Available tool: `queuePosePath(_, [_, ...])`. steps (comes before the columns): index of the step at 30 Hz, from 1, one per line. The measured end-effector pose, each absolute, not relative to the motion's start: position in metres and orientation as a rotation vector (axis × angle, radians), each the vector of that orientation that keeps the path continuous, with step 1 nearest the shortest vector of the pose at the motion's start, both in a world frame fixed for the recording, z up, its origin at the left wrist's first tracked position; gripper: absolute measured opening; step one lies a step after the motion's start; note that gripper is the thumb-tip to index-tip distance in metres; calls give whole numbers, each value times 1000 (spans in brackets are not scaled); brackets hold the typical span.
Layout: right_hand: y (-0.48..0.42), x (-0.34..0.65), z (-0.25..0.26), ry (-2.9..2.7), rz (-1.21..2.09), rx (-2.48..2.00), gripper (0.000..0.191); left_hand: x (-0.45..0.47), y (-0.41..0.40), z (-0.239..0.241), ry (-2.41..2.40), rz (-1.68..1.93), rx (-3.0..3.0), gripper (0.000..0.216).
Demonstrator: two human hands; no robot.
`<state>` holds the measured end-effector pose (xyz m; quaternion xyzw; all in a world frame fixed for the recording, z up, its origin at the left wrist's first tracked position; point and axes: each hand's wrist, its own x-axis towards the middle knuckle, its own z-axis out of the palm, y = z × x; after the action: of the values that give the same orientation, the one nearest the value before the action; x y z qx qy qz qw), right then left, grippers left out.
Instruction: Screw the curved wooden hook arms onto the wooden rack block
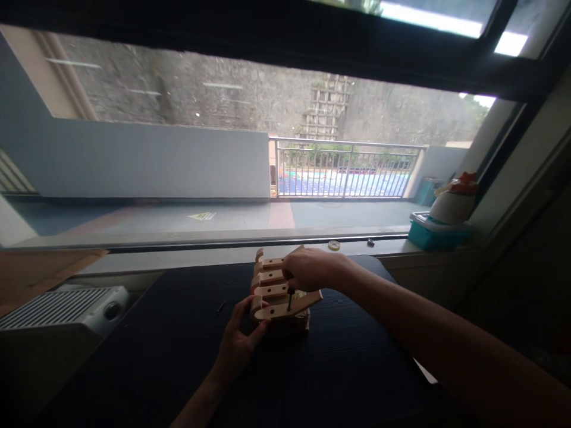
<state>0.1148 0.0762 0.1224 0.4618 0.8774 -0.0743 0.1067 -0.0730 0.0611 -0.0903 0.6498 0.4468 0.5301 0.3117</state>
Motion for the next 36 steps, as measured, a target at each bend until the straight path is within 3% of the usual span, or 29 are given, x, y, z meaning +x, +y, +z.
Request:
queuePosePath(25, [73, 114, 103, 2689, -57, 1378, 24, -72, 62, -87, 1230, 1389, 1631, 48])
queuePosePath(36, [72, 116, 126, 2606, -161, 1348, 18, -73, 62, -87, 1204, 1402, 1624, 45])
